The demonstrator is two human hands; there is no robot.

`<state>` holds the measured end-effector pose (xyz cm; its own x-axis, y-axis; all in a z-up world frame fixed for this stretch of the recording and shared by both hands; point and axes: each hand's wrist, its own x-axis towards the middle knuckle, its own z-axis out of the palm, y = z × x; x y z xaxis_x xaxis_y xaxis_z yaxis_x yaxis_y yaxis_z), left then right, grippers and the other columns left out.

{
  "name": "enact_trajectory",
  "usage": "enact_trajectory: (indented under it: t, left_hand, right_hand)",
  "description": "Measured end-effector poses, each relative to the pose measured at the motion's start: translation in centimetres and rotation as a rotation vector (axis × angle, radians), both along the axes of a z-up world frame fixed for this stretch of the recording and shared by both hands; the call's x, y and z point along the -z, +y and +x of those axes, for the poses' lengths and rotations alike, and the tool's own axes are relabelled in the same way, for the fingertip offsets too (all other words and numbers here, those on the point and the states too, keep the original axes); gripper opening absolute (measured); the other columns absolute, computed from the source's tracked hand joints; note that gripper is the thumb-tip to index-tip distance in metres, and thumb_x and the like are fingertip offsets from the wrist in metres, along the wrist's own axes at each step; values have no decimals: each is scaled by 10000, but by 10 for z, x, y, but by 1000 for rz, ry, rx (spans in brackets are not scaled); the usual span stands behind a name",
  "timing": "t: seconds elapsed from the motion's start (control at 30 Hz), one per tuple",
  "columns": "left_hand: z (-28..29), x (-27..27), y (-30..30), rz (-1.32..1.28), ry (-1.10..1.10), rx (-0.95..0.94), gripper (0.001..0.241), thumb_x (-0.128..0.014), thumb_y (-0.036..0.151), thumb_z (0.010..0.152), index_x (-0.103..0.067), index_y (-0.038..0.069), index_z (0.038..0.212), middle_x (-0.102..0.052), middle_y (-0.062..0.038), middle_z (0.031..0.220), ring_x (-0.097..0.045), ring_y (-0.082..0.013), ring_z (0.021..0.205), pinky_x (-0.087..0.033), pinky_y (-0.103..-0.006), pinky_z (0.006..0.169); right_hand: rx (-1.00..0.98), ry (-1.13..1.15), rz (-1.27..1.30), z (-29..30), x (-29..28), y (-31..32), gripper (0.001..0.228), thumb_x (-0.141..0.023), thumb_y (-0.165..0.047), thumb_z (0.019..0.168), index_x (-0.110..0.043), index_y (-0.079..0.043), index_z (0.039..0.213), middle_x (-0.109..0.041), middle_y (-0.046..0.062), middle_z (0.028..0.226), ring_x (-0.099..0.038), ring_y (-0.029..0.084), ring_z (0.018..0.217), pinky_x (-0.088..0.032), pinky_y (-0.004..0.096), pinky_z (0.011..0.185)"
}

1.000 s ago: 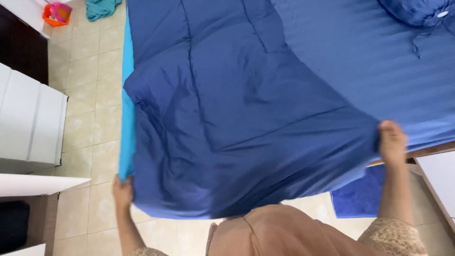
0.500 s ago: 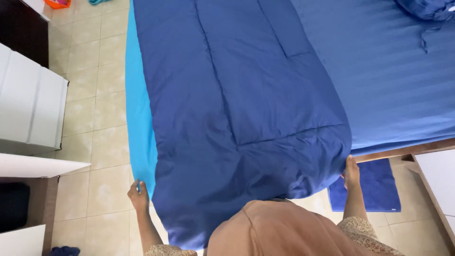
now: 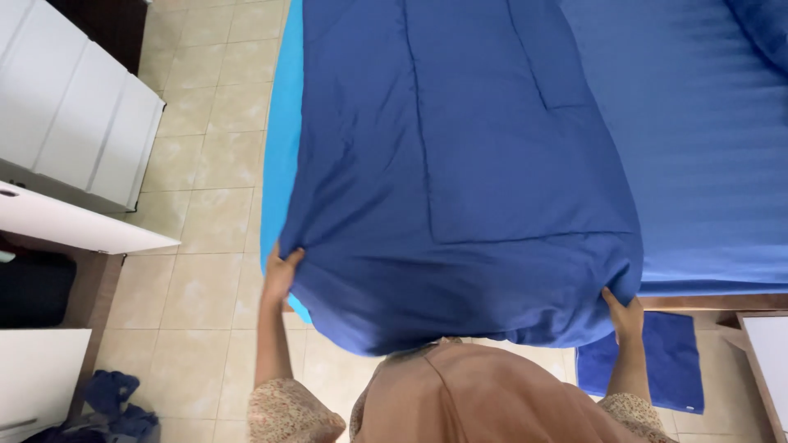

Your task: The person arranges several blue pillows on a bed, then picks up a folded light blue towel and places it on the floor. They then unfold a large blue duvet and spread it over the bed, smoothing it out.

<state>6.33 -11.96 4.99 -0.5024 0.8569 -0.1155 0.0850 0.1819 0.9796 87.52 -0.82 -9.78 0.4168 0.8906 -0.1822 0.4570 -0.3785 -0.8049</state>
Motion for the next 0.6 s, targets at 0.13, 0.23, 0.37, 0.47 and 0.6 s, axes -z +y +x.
enact_trajectory:
  t: [0.13,0.23,0.37,0.47,0.6]
  left_hand:
    - [-90,-101,-17,162,373,-139,257,-661,32,935,-705,-10,1185,-720,-111,1020,-623,-163,913,-511,-304,843]
    - [-142,-101,-25,-201,728,-378,397,-711,260,925,-700,103,1290,-744,-206,1068,-712,-351,966,-531,-435,842]
    - [-186,102,-32,-574,642,-117,689,-824,488,818,-651,-21,1249,-707,-296,1131,-685,-430,1082,-530,-500,911]
    - [-126,156,-59,-683,112,159,951,-812,575,855,-488,-74,1469,-616,-267,1408,-638,-368,1214,-535,-486,1000]
    - [-94,167,-75,-525,-385,-108,799,-710,323,774,-426,182,1507,-579,-171,1412,-636,-420,1129,-477,-644,969]
  right_hand:
    - [-31,-40,-21,-15,-21,-21,558,-758,-433,994,-653,100,1124,-694,273,1073,-628,368,975,-478,432,871]
    - [-63,93,33,-38,-30,-51,526,-694,-446,994,-697,14,1249,-730,154,1092,-647,205,1024,-474,341,915]
    - [-101,187,8,-63,19,-82,511,-649,-429,992,-687,-15,1289,-737,129,1121,-646,199,1062,-464,334,939]
    - [-108,210,-112,-100,35,-102,536,-658,-430,961,-679,-34,1321,-730,125,1186,-637,208,1110,-459,329,948]
    - [-15,233,-237,-157,19,-122,686,-701,-469,905,-541,-126,1478,-661,140,1295,-610,274,1148,-447,426,905]
